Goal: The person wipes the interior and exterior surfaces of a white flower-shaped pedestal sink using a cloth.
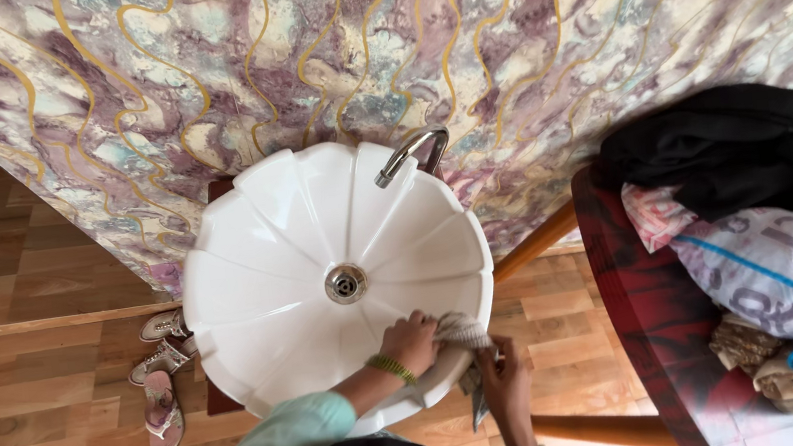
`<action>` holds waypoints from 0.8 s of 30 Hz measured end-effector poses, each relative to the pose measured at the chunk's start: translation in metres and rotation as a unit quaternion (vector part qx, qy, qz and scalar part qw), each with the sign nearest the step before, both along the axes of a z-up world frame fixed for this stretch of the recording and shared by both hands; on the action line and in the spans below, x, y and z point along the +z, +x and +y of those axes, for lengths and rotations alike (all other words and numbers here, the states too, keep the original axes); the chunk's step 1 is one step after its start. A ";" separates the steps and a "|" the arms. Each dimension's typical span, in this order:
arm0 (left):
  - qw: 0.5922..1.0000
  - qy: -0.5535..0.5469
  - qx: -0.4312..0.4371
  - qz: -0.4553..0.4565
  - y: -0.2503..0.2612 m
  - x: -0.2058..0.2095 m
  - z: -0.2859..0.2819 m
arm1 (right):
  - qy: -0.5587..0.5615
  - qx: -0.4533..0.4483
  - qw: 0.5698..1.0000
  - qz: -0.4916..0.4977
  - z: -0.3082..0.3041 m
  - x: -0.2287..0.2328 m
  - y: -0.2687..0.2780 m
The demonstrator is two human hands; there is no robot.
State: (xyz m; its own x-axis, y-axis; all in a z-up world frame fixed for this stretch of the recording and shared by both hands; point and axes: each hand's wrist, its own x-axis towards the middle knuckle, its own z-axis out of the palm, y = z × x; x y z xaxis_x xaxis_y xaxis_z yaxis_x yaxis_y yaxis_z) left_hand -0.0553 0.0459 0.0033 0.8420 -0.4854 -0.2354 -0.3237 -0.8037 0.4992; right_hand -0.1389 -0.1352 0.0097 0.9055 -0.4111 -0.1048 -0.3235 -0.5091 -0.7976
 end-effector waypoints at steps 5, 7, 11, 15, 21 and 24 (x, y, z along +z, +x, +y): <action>0.998 -0.044 0.009 -0.035 -0.005 0.007 0.005 | -0.094 0.011 0.986 -0.139 0.006 -0.001 -0.006; 0.998 -0.054 0.001 -0.029 -0.011 0.010 0.013 | -0.080 -0.008 0.988 -0.131 0.018 0.004 -0.018; 0.997 -0.069 -0.038 -0.003 -0.028 0.010 0.034 | -0.038 -0.053 0.994 -0.088 0.050 0.011 -0.050; 0.995 -0.068 -0.073 0.008 -0.038 0.009 0.061 | 0.011 -0.050 0.988 -0.144 0.082 0.009 -0.075; 0.993 -0.030 -0.099 0.054 -0.043 0.010 0.080 | -0.115 -0.039 0.982 -0.143 0.089 -0.001 -0.083; 0.997 -0.019 -0.064 0.033 -0.035 -0.001 0.062 | -0.150 -0.017 0.971 -0.183 0.075 -0.002 -0.070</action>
State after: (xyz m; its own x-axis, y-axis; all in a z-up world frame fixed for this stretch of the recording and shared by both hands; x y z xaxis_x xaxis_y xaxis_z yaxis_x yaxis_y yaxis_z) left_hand -0.0905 0.1080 0.0025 0.7557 -0.5980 -0.2669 -0.3887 -0.7377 0.5520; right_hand -0.2090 -0.0606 0.0075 0.8449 -0.4040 0.3507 -0.0676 -0.7308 -0.6792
